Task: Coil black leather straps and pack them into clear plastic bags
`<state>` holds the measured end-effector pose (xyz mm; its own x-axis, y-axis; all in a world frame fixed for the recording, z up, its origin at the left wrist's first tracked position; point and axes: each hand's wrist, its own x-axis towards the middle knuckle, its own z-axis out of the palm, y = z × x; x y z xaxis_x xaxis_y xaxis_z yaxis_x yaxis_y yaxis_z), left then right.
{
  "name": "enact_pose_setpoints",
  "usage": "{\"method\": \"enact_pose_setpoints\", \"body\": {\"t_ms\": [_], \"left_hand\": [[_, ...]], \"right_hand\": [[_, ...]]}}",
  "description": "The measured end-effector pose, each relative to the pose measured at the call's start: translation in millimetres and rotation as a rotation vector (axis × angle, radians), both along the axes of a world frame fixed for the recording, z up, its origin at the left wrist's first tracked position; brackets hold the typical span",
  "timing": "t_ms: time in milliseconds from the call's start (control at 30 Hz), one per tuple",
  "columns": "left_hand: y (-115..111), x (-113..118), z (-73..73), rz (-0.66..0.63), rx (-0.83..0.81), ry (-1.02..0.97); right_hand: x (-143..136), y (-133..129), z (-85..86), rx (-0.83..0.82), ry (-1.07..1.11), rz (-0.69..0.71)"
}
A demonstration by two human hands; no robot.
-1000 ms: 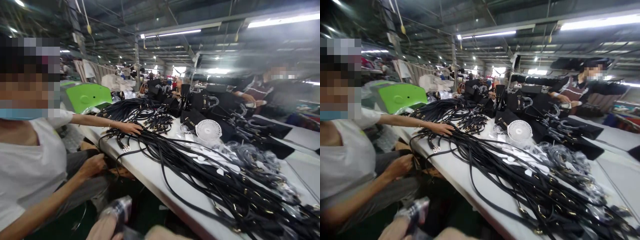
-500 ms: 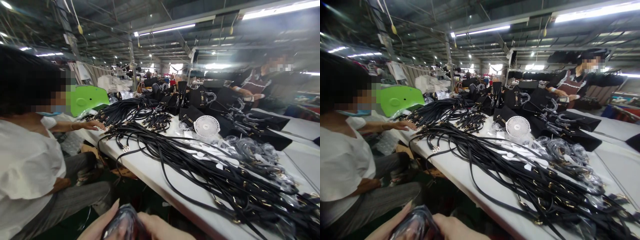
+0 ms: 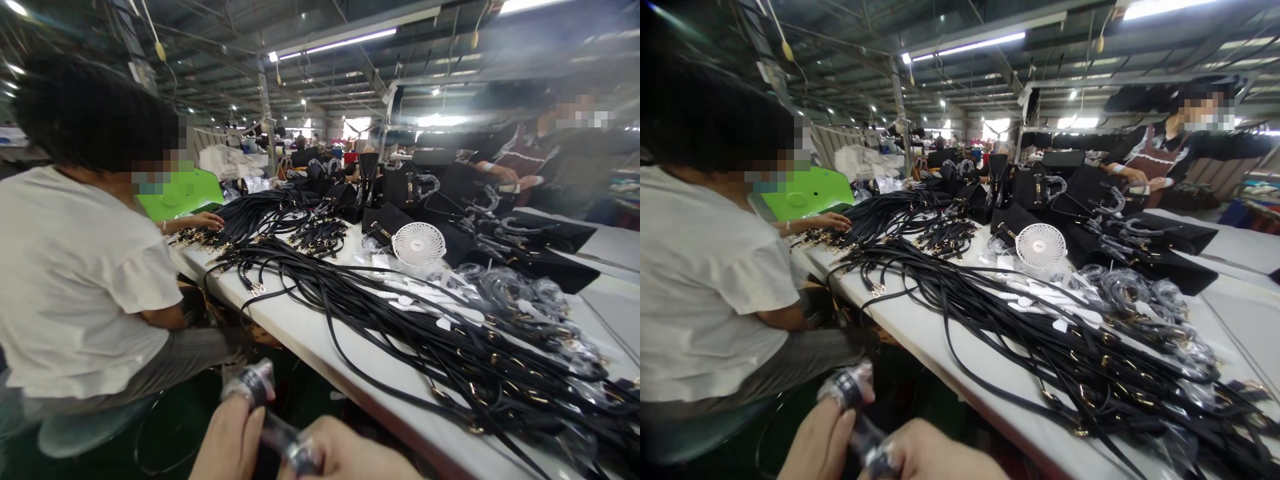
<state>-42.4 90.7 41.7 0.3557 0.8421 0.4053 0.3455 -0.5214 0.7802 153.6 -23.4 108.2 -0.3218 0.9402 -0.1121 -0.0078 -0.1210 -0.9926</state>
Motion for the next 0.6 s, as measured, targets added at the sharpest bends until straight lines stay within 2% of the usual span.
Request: {"method": "enact_pose_setpoints", "body": {"t_ms": [67, 133, 167, 233, 267, 367, 433, 467, 600], "left_hand": [[-11.9, -0.9, -15.2, -0.110, 0.119, 0.058], [-26.0, 4.7, -11.1, -0.210, 0.014, 0.051], [-32.6, 9.7, -3.3, -0.246, -0.153, 0.023], [-42.7, 21.3, 17.3, -0.269, -0.586, -0.077], [-45.6, 26.9, 27.5, -0.269, -0.781, -0.136], [-44.0, 37.5, 51.3, -0.323, -1.193, -0.369], [-34.5, 37.4, 62.6, -0.376, -1.368, -0.558], [-28.1, 35.3, 67.7, -0.390, -1.424, -0.642], [-1.4, 20.6, 86.1, -0.381, -1.444, -0.892]], "right_hand": [[15.6, 9.8, 6.9, 0.009, 0.024, -0.012], [29.4, 19.9, 8.2, 0.041, -0.066, -0.109], [34.4, 23.6, 7.0, 0.078, -0.171, -0.189], [39.2, 26.7, 1.9, 0.170, -0.394, -0.332], [38.8, 26.2, -1.7, 0.206, -0.443, -0.349], [28.8, 20.1, -15.7, 0.214, -0.294, -0.204], [19.5, 16.5, -27.0, 0.181, -0.234, -0.138], [15.4, 15.8, -33.2, 0.162, -0.259, -0.152], [6.4, 17.4, -57.6, 0.076, -0.390, -0.229]]}}
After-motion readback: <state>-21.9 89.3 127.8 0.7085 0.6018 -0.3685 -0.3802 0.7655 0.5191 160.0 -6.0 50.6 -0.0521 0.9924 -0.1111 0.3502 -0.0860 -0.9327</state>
